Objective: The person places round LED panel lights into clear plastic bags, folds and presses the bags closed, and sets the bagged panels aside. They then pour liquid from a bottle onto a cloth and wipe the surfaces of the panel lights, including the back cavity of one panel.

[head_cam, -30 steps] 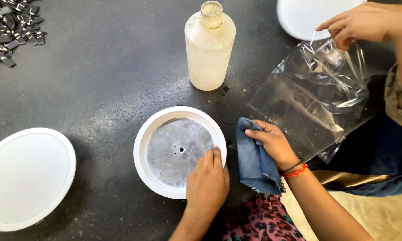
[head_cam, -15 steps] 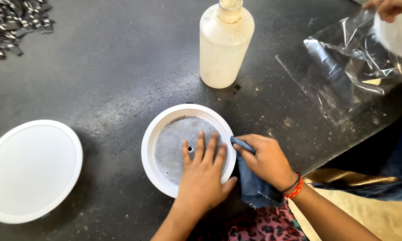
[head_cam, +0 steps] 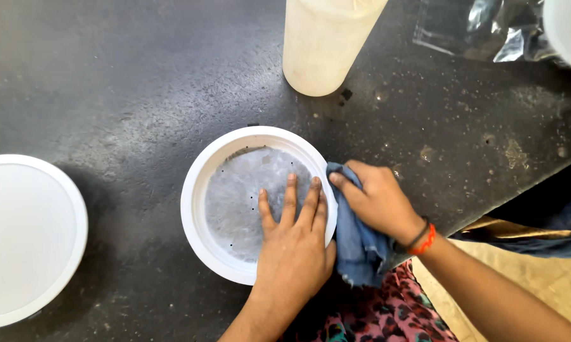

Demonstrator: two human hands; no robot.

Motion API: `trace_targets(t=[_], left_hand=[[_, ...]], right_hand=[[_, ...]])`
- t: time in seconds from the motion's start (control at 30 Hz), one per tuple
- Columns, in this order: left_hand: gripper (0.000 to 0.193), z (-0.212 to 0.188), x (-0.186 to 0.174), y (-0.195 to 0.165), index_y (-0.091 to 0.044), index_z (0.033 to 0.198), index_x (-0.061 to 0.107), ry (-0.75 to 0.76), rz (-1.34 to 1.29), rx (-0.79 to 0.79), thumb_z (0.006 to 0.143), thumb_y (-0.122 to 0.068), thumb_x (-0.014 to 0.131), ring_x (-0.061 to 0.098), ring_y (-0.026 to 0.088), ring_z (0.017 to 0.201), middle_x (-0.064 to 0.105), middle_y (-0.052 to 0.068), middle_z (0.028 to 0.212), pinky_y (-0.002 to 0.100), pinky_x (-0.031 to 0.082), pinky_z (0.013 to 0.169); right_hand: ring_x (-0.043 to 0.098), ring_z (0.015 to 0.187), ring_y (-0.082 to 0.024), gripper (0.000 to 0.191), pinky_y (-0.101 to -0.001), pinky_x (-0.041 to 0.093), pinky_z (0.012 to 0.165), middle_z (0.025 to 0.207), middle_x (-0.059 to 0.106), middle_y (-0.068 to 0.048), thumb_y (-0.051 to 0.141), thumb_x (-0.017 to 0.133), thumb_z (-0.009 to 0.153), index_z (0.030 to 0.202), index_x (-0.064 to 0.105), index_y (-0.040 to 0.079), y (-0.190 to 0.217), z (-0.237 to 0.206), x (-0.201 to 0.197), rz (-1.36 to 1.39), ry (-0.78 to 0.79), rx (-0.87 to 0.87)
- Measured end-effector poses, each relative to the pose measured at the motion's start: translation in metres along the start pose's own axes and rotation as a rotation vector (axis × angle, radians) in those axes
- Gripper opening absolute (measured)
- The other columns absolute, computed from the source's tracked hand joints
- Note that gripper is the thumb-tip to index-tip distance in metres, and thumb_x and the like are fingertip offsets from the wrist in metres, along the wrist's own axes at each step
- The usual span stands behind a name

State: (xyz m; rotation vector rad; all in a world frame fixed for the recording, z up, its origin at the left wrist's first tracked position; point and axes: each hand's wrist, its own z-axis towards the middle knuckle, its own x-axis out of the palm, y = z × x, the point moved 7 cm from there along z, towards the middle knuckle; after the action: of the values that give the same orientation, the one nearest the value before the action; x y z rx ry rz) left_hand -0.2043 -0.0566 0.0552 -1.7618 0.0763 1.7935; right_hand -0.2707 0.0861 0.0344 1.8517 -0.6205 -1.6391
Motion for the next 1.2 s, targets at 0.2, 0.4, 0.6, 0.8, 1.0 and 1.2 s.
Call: trace_targets(t=[0.2,0.4,0.6,0.8,1.0,1.2], left_hand=[[0.071,0.002,-0.003,0.003,0.007,0.136,0.055,-0.015,-0.046,0.003,0.077,-0.031,0.067,0.024,0.045,0.148,0.043,0.019,0.154,0.074,0.008,0.113],[0.068,-0.001,-0.003,0.001,0.007,0.137,0.055,0.016,-0.02,-0.002,0.079,-0.027,0.066,0.025,0.045,0.149,0.043,0.018,0.155,0.073,0.009,0.116],[0.072,0.001,-0.004,0.0,0.008,0.136,0.053,-0.013,-0.054,0.032,0.074,-0.027,0.066,0.024,0.047,0.148,0.042,0.02,0.155,0.075,0.007,0.113],[0.073,-0.001,-0.001,0.0,0.009,0.138,0.051,0.031,-0.05,0.022,0.076,-0.026,0.067,0.022,0.046,0.149,0.04,0.02,0.155,0.075,0.006,0.113],[0.078,0.002,-0.001,-0.001,0.008,0.138,0.048,0.037,-0.067,0.028,0.072,-0.027,0.07,0.019,0.046,0.147,0.038,0.02,0.155,0.075,0.004,0.111],[0.078,0.003,-0.001,0.0,0.009,0.139,0.047,0.068,-0.096,0.03,0.073,-0.027,0.071,0.018,0.045,0.149,0.037,0.021,0.155,0.074,0.003,0.112]], right_hand=[[0.064,0.062,-0.035,0.023,-0.0421,0.053,0.057,0.07,0.067,-0.021,0.025,0.064,0.092,0.091,0.069,0.002,0.001,-0.013,0.004,0.139,0.026,0.072],[0.065,0.072,-0.044,0.027,-0.0453,0.05,0.06,0.077,0.065,-0.025,0.025,0.066,0.096,0.089,0.067,-0.001,0.009,0.029,0.002,-0.032,-0.034,-0.059],[0.067,0.064,-0.042,0.025,-0.0449,0.052,0.059,0.072,0.066,-0.023,0.027,0.065,0.092,0.089,0.069,0.002,0.001,-0.015,0.003,0.069,0.095,0.043],[0.067,0.076,-0.045,0.025,-0.0461,0.052,0.06,0.08,0.067,-0.024,0.025,0.064,0.093,0.092,0.068,0.001,0.006,0.022,0.003,0.029,0.028,-0.116],[0.067,0.074,-0.045,0.026,-0.0456,0.052,0.061,0.078,0.068,-0.024,0.027,0.063,0.094,0.09,0.067,0.001,0.003,-0.007,0.002,0.069,0.189,-0.115],[0.066,0.077,-0.043,0.025,-0.0427,0.053,0.062,0.082,0.067,-0.024,0.027,0.064,0.094,0.095,0.067,0.003,-0.006,0.017,0.006,0.067,0.067,-0.084]])
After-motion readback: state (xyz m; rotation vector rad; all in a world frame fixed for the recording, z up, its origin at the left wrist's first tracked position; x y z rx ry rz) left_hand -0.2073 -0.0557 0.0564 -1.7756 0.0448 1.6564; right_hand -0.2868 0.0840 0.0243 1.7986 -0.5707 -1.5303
